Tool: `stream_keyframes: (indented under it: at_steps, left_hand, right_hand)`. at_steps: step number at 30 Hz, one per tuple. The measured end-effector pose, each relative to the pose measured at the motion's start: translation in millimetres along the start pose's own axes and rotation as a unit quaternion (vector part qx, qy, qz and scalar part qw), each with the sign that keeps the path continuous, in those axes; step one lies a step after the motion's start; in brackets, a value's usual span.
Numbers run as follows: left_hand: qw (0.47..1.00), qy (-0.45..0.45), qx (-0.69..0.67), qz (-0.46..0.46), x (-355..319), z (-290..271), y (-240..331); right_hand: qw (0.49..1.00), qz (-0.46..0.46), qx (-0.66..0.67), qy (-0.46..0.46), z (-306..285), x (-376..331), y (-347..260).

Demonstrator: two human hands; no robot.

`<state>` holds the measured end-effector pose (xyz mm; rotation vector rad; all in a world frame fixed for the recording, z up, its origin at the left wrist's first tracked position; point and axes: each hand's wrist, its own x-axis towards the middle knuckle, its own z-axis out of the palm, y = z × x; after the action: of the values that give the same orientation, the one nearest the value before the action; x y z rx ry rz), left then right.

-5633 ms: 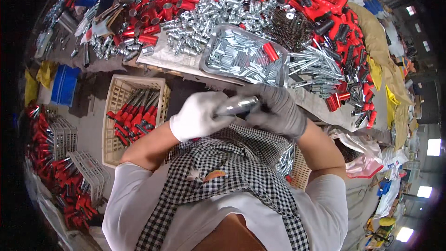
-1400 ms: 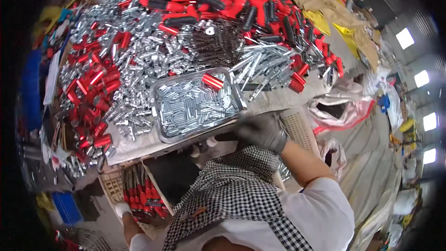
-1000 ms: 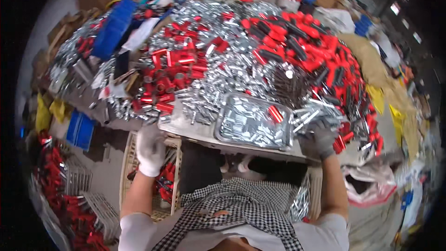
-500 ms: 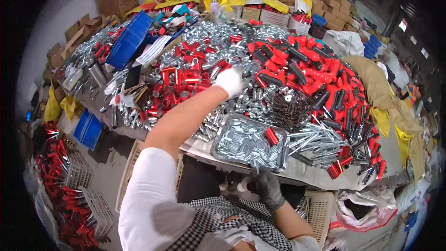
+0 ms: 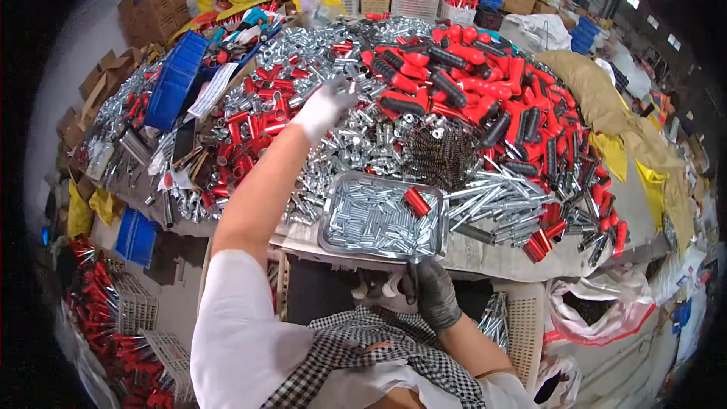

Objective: Assembling metal components onto red handles using a manual crimping tool at a workstation.

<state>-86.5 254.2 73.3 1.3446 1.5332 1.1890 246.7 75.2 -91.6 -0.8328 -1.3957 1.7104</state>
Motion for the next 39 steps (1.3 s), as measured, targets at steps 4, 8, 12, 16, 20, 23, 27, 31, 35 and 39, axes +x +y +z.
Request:
stream_keyframes:
  at_steps: [4,8,12,16,20,23,27,31,35,39]
  left_hand:
    - [0.991,-0.006,-0.117,0.071,-131.4,23.4,-0.7]
    - [0.996,-0.067,0.043,0.039,-225.3,49.9,-9.7]
    - [0.987,-0.078,0.091,0.108,-259.8,63.9,-1.2]
    - [0.939,-0.23,0.16,0.198,-255.9,65.9,-17.5]
    - [0.925,-0.251,0.183,0.22,-260.9,85.1,-27.2]
    - [0.95,-0.258,0.154,0.085,-243.4,76.9,-16.2]
    - [0.974,-0.178,0.114,0.078,-220.2,65.6,0.0]
    - [0.958,-0.219,0.164,0.083,-161.6,72.7,5.8]
    - [0.88,-0.046,0.436,0.181,-52.1,56.9,-7.6]
    - [0.918,0.164,0.362,0.009,54.8,36.7,14.6]
  right_hand:
    - [0.994,-0.094,-0.045,0.01,13.4,1.0,-23.8]
    - [0.99,0.013,-0.133,-0.046,32.3,-8.1,-54.7]
    - [0.994,0.008,-0.054,-0.1,31.9,-6.7,-28.0]
    - [0.98,-0.065,0.013,-0.186,36.1,-13.4,-22.3]
    - [0.95,-0.131,-0.179,-0.219,35.9,-12.4,-10.0]
    - [0.978,-0.066,-0.059,-0.188,28.3,-10.2,3.2]
    - [0.874,-0.206,-0.435,-0.075,32.8,-7.2,-72.4]
    - [0.909,-0.173,-0.372,-0.08,-7.9,-1.1,-31.5]
    - [0.998,-0.017,0.058,-0.017,-18.0,0.0,-33.7]
    - [0.996,-0.078,-0.012,0.043,-20.1,7.0,-25.9]
